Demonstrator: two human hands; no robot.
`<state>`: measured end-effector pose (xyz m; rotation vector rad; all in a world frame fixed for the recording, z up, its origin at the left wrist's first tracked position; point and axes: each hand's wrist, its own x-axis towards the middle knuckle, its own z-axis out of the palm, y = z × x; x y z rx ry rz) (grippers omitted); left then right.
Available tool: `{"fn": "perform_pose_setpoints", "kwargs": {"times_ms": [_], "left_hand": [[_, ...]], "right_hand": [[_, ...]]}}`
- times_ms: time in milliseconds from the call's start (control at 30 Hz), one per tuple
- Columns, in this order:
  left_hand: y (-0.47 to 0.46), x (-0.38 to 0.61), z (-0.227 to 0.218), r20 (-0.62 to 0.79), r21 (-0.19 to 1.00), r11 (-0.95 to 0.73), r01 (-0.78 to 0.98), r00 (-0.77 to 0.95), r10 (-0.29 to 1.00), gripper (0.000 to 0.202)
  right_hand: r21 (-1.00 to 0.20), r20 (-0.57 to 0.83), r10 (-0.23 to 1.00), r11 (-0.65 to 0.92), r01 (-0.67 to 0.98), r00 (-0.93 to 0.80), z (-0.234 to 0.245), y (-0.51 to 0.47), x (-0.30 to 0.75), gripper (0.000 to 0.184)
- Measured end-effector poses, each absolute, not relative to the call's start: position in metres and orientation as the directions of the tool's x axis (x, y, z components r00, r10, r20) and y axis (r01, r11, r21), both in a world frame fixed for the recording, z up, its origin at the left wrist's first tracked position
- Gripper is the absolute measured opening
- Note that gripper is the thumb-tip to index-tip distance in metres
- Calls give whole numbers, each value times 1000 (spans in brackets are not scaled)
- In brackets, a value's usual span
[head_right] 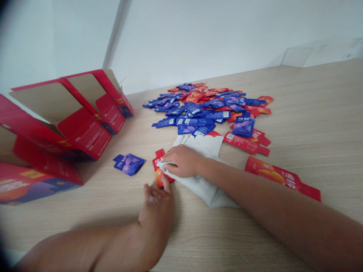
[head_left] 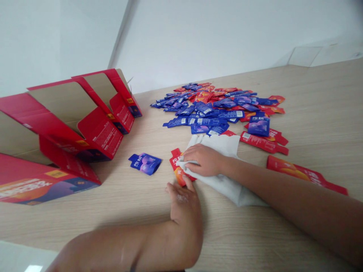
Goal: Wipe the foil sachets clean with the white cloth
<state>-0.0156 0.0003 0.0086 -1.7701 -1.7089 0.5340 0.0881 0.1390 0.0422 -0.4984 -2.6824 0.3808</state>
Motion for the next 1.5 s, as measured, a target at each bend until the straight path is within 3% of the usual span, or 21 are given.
{"fn": "perform_pose_setpoints", "kwargs": {"times_ms": [533, 767, 1067, 1500], "left_hand": [[-2, -16, 12, 109, -611, 8, 791, 74, 991, 49], [-2, -17, 9, 135, -661, 8, 751, 108, 985, 48], [-1, -15, 14, 143, -604, 18, 796, 86, 986, 48], [-1, -16, 12, 146, -664, 22, 747, 101, 984, 48]], "right_hand": [[-331, 322, 396, 898, 289, -860, 42, 138, 87, 16], [-332, 315, 396, 897, 291, -863, 42, 139, 88, 16], [-330, 310, 391, 899, 288, -866, 43, 138, 88, 16], [-313, 306, 393, 902, 298, -867, 43, 138, 88, 16]]}}
